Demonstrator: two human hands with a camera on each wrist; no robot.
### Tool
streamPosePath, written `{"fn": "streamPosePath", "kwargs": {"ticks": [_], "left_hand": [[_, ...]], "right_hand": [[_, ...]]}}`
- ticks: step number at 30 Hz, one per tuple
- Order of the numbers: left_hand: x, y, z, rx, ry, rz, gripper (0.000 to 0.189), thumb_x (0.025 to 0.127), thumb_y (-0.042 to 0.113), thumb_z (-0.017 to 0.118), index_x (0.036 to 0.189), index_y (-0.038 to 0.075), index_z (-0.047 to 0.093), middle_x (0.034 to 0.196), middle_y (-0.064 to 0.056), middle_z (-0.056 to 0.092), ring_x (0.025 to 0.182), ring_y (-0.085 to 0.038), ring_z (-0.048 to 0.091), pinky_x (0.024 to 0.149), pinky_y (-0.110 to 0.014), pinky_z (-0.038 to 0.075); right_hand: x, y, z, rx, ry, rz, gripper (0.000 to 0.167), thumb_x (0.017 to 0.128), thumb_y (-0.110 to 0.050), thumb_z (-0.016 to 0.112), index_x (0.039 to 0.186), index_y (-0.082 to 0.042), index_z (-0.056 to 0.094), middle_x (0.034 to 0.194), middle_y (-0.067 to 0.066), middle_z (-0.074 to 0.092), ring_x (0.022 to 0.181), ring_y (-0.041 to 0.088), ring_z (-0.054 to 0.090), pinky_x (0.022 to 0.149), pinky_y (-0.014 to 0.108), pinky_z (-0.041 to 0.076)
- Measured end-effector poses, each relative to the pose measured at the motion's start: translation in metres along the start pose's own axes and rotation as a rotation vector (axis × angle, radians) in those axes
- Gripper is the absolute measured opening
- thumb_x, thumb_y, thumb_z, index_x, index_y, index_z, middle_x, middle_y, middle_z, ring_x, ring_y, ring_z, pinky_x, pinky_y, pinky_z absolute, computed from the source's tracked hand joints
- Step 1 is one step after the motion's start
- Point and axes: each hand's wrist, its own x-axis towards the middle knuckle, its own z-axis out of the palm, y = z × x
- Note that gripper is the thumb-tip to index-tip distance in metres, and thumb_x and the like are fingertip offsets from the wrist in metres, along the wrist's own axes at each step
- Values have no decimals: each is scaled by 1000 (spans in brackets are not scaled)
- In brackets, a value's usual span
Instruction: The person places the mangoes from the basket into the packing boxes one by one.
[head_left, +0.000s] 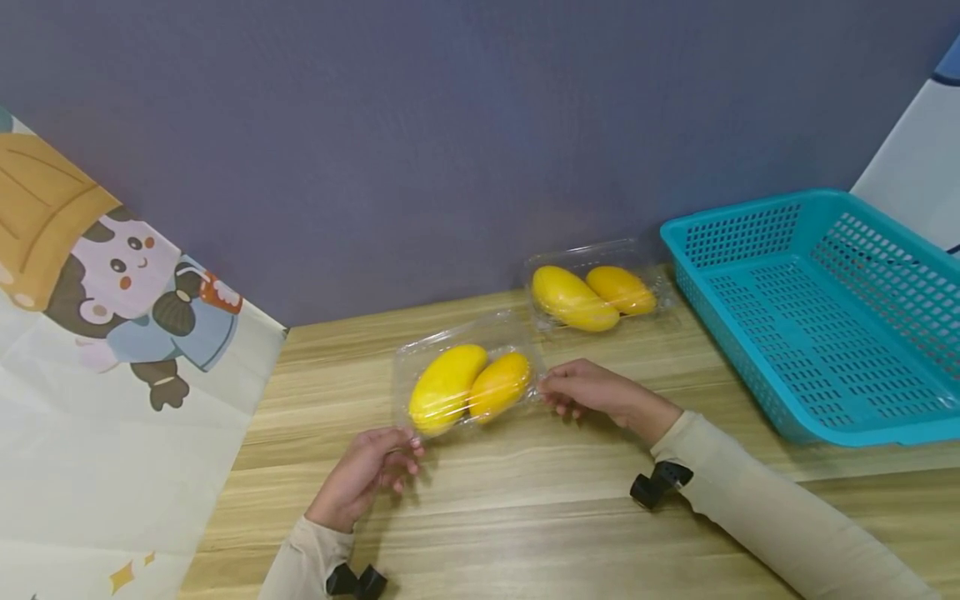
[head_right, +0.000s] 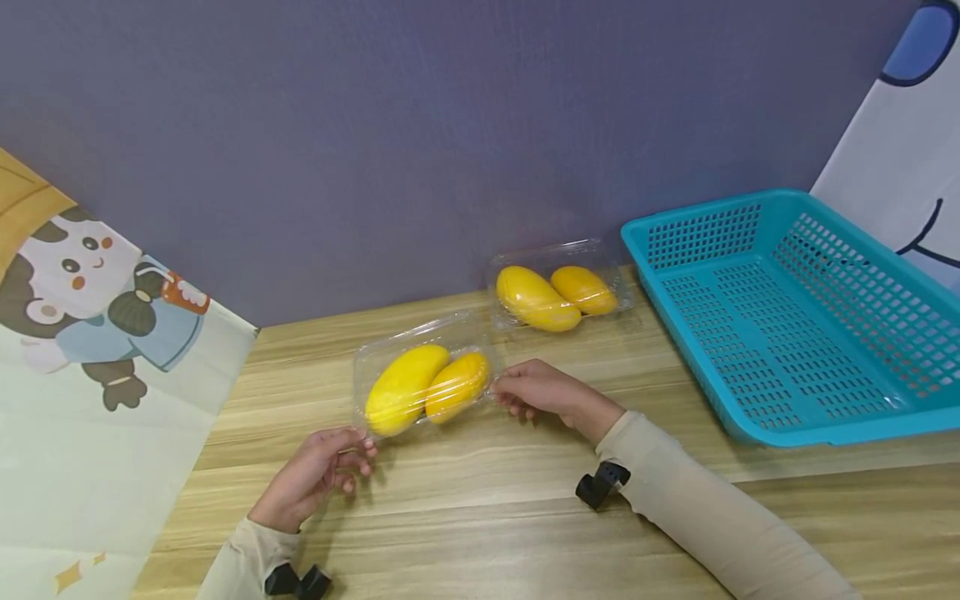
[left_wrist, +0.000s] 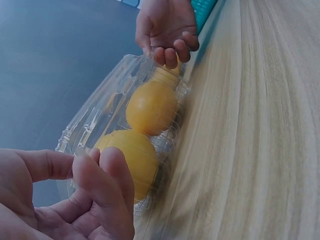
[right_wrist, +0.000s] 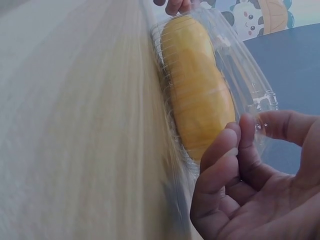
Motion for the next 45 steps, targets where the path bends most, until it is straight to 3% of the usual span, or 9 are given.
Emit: {"fn": "streamPosePath", "kwargs": {"ticks": [15,24,29,34,45], "left_hand": [[1,-1,-1,53,31,-14,21,100,22,55,97,3,65,84,3,67,62,-4,57,49,-15,46],[2,-2,-2,52,45,-8,22,100,24,55,95,5,65,84,3,67,60,-4,55,50,-15,45],[3,-3,0,35,81,-14,22,100,24,54,90,8,65,81,3,67,59,-5,56,50,-17,46],[3,-2,0,35,78,-10,22,99,24,54,90,8,66,83,2,69,65,-8,60,54,-20,49],[2,-2,3,53,140,-5,19,97,16,52,85,9,65,81,2,67,61,-8,58,52,-20,45]], "right_hand": [[-1,0,-1,-18,-11,-10,29,102,-25,52,92,1,61,77,3,58,70,15,53,61,25,45],[-2,-2,-2,-22,-30,-24,29,103,-25,51,91,0,58,78,3,57,72,17,53,62,26,45],[-1,-1,-2,-20,-21,8,31,102,-29,53,92,-1,60,80,3,59,71,15,54,63,25,46],[-1,-2,-5,-19,0,44,32,99,-32,56,95,-1,63,82,4,61,71,14,55,63,24,46],[0,-4,-1,-66,36,18,29,99,-27,55,90,0,64,78,4,59,69,15,52,61,25,44]]}}
